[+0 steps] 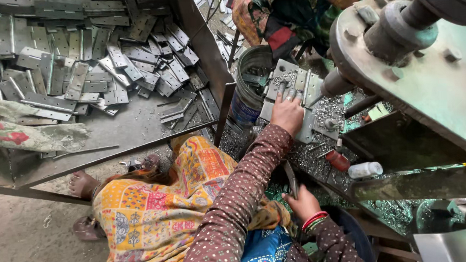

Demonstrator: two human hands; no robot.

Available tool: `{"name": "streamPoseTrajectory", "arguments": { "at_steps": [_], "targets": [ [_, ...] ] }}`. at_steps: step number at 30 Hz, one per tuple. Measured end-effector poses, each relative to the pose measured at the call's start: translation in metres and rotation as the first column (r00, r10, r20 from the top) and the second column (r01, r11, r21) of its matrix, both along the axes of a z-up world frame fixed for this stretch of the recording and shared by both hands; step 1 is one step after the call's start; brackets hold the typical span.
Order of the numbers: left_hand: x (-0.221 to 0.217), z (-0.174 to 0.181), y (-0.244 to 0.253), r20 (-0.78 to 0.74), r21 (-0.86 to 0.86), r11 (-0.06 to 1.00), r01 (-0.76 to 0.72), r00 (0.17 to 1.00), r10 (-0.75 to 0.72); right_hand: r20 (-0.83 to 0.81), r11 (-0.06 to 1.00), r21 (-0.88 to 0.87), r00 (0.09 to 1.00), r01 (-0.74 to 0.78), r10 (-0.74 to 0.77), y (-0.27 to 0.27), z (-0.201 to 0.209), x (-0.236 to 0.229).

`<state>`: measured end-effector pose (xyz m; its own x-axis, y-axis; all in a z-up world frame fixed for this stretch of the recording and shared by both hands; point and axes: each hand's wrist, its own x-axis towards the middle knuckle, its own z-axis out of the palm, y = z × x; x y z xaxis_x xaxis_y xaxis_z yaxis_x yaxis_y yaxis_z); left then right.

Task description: The person sits on the floor and repeatedly picks up metal hinge pieces from a bin, places them into a drill press jig, and operates the machine to drill holes. The person then removes the processed pieces and places them into a bucket.

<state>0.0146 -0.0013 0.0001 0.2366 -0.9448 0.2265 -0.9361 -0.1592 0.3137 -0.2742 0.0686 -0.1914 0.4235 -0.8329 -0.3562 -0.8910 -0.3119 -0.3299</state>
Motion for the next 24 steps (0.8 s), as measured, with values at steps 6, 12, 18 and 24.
{"name": "streamPoseTrajectory", "arguments": {
  "at_steps": [6,12,18,24],
  "targets": [
    [-0.004,-0.014,-0.007,-0.098,0.037,0.999,-0.017,0.995,0.021,0.150,0.992,-0.090,0.986,0.086,-0.072,0.014,-0.029,0.010],
    [0.002,-0.001,0.023,0.028,-0.214,0.975,-0.056,0.998,0.063,0.083,0.999,-0.024,0.995,0.049,-0.047,0.013,-0.021,0.001],
    [0.062,-0.025,0.095,-0.166,-0.555,0.767,-0.322,0.946,0.277,0.198,0.983,-0.164,0.973,-0.083,0.115,0.003,-0.018,0.019],
    [0.213,-0.095,0.149,-0.171,-0.368,0.642,-0.673,0.728,0.664,-0.006,1.000,0.000,1.000,0.013,-0.013,-0.035,0.009,0.036]
  ]
}}
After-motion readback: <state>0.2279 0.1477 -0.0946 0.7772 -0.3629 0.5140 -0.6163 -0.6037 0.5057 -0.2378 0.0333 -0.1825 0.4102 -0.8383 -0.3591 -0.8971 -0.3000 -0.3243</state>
